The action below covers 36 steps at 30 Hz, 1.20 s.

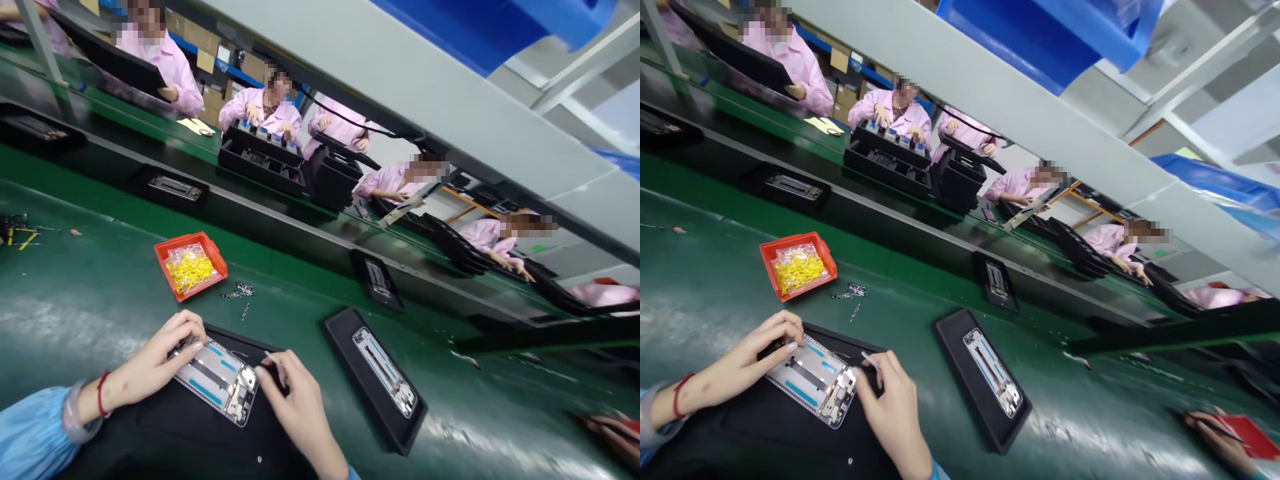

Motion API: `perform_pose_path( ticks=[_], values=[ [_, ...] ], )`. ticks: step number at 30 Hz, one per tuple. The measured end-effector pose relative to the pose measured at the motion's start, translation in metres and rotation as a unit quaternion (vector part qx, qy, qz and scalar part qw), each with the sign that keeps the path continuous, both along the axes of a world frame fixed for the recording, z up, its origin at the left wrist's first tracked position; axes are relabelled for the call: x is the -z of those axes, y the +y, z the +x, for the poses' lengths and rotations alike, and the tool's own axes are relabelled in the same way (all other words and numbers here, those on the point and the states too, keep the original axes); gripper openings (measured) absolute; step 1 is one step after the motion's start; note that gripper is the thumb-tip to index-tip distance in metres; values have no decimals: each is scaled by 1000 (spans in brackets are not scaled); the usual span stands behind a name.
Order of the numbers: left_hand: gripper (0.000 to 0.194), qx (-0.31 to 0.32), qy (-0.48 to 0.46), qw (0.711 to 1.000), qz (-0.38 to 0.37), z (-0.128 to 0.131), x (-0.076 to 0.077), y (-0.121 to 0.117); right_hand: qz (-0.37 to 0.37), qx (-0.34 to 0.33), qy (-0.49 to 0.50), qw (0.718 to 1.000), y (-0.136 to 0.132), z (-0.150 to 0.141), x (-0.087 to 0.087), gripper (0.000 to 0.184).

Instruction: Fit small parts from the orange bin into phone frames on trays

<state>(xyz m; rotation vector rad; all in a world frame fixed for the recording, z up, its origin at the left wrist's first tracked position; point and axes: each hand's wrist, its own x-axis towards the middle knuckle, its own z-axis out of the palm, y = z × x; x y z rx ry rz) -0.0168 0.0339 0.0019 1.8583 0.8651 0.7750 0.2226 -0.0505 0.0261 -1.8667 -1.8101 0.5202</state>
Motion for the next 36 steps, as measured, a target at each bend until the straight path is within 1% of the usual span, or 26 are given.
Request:
perform_pose_path(
  ticks=[1, 3, 4, 5, 7, 9, 12, 14, 18, 22, 26, 31, 36],
  values=[
    [19, -1, 12, 1000, 21, -3, 2, -1, -14, -12, -26, 999, -1, -7, 4, 30],
    [17, 3, 41, 998, 48, -5, 6, -1, -35, -34, -57, 997, -3, -21, 11, 64],
    [17, 6, 53, 997, 56, -5, 7, -1, -41, -43, -66, 996, -3, -28, 14, 75],
    [17, 11, 61, 996, 61, -4, 7, -2, -49, -49, -72, 995, -3, -34, 16, 79],
    [18, 12, 63, 996, 63, -2, 9, -3, -65, -60, -73, 993, -1, -42, 18, 76],
    [20, -1, 54, 997, 62, 1, 11, -5, -78, -65, -66, 993, 1, -46, 19, 71],
    [22, -19, 49, 997, 60, 3, 16, -8, -90, -64, -57, 992, 4, -48, 19, 68],
    [23, -12, 51, 996, 67, 5, 19, -8, -93, -59, -54, 992, 6, -47, 21, 66],
    [24, -2, 48, 995, 83, 7, 20, -6, -106, -54, -57, 991, 8, -41, 33, 64],
    [25, -6, 48, 995, 82, 9, 17, -5, -151, -79, -77, 982, 11, -32, 43, 64],
    [25, -20, 52, 995, 84, 11, 17, -5, -156, -65, -107, 980, 13, -33, 41, 62],
    [22, -27, 46, 994, 91, 12, 18, -4, -153, -59, -111, 980, 13, -36, 36, 60],
    [20, -31, 41, 995, 87, 13, 18, -3, -153, -55, -107, 981, 15, -32, 38, 59]
  ],
)
